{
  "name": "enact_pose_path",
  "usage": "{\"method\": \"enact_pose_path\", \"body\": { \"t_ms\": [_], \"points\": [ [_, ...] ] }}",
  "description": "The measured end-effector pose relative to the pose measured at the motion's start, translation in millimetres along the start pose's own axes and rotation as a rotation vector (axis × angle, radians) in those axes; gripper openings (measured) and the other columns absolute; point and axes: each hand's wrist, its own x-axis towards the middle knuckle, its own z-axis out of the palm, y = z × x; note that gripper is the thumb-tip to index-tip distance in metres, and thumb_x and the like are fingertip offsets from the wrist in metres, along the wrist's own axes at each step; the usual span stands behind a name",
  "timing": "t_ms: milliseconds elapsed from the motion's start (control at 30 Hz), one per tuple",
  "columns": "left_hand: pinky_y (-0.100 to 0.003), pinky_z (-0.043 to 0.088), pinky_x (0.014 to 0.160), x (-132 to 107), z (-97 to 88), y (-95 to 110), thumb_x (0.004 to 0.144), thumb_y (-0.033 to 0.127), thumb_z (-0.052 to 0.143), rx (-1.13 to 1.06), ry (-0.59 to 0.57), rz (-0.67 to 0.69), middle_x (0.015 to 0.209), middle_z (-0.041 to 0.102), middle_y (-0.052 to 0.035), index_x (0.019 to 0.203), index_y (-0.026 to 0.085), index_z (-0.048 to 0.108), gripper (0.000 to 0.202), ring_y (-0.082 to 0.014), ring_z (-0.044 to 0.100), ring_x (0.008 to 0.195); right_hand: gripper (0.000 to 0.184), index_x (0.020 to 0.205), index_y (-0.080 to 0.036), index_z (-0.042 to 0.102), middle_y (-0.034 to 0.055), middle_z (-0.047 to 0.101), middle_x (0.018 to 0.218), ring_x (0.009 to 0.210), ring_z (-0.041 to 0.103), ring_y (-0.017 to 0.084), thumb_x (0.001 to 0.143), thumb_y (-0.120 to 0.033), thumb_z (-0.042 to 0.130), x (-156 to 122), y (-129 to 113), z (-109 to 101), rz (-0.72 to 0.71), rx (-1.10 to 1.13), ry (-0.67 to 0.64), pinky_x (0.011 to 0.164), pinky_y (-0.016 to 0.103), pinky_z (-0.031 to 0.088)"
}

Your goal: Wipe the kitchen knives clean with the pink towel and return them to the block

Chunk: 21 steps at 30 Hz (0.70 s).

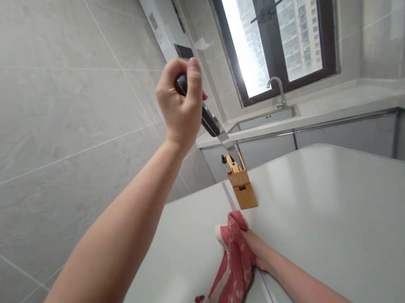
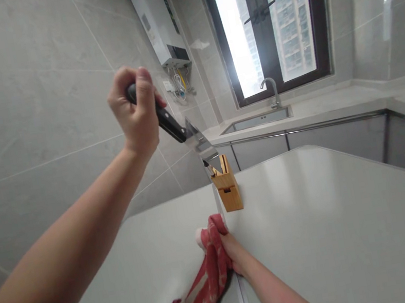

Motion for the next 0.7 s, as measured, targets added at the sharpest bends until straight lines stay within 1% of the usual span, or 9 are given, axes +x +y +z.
{"method": "enact_pose_path", "body": {
  "t_ms": [100,233,333,500,633,700],
  "points": [
    [-0.019,0.042,0.048,-6.0,21.0,-0.6,0.087,0.05,0.039,0.028,-0.067,0.064,0.058,0.044,0.0038,0.069,0.02,0.05,0.036,-0.0098,0.059,0.055,0.031,0.068,-0.018,0.061,-0.0009,0.064,0.052,0.047,0.057,0.014,0.064,-0.047,0.069,-0.4,-1.7,-0.1,0.015,-0.006,-0.014,0.044,0.023,0.042],
    [-0.022,0.043,0.052,-19.1,36.7,-10.9,0.088,0.047,0.041,0.044,-0.063,0.059,0.06,0.045,0.0025,0.069,0.02,0.051,0.034,-0.0119,0.059,0.061,0.032,0.072,-0.018,0.063,-0.0002,0.066,0.056,0.052,0.059,0.014,0.064,-0.049,0.069,1.5,-2.0,0.0,0.018,-0.007,-0.02,0.051,0.023,0.045],
    [-0.023,0.043,0.052,-28.3,43.1,-16.7,0.089,0.043,0.041,0.047,-0.067,0.03,0.06,0.046,0.0024,0.07,0.02,0.051,0.032,-0.0117,0.057,0.06,0.031,0.072,-0.018,0.064,0.0001,0.066,0.056,0.052,0.06,0.015,0.064,-0.048,0.069,3.6,-0.1,-0.7,0.015,-0.004,-0.027,0.052,0.025,0.046],
    [-0.023,0.041,0.053,-39.3,51.3,-17.0,0.09,0.037,0.043,0.051,-0.107,0.016,0.059,0.048,0.0023,0.068,0.02,0.049,0.029,-0.0107,0.054,0.057,0.028,0.069,-0.02,0.063,-0.002,0.065,0.054,0.05,0.059,0.014,0.064,-0.047,0.069,5.5,-0.4,-2.4,0.02,0.004,-0.036,0.05,0.024,0.046],
    [-0.023,0.04,0.054,-41.0,55.0,-18.7,0.09,0.037,0.042,0.045,-0.107,0.012,0.058,0.046,0.0028,0.067,0.02,0.047,0.029,-0.0109,0.053,0.057,0.031,0.072,-0.019,0.063,-0.0016,0.066,0.055,0.051,0.059,0.014,0.063,-0.048,0.07,5.0,-3.3,-1.7,0.015,0.007,-0.038,0.051,0.023,0.046],
    [-0.023,0.04,0.053,-40.2,55.2,-21.3,0.09,0.038,0.042,0.04,-0.108,0.012,0.058,0.045,0.0029,0.066,0.02,0.047,0.029,-0.0112,0.053,0.057,0.031,0.07,-0.019,0.063,-0.0016,0.065,0.054,0.05,0.058,0.014,0.063,-0.048,0.069,5.4,-3.8,-1.1,0.01,0.012,-0.036,0.051,0.023,0.045]
  ]
}}
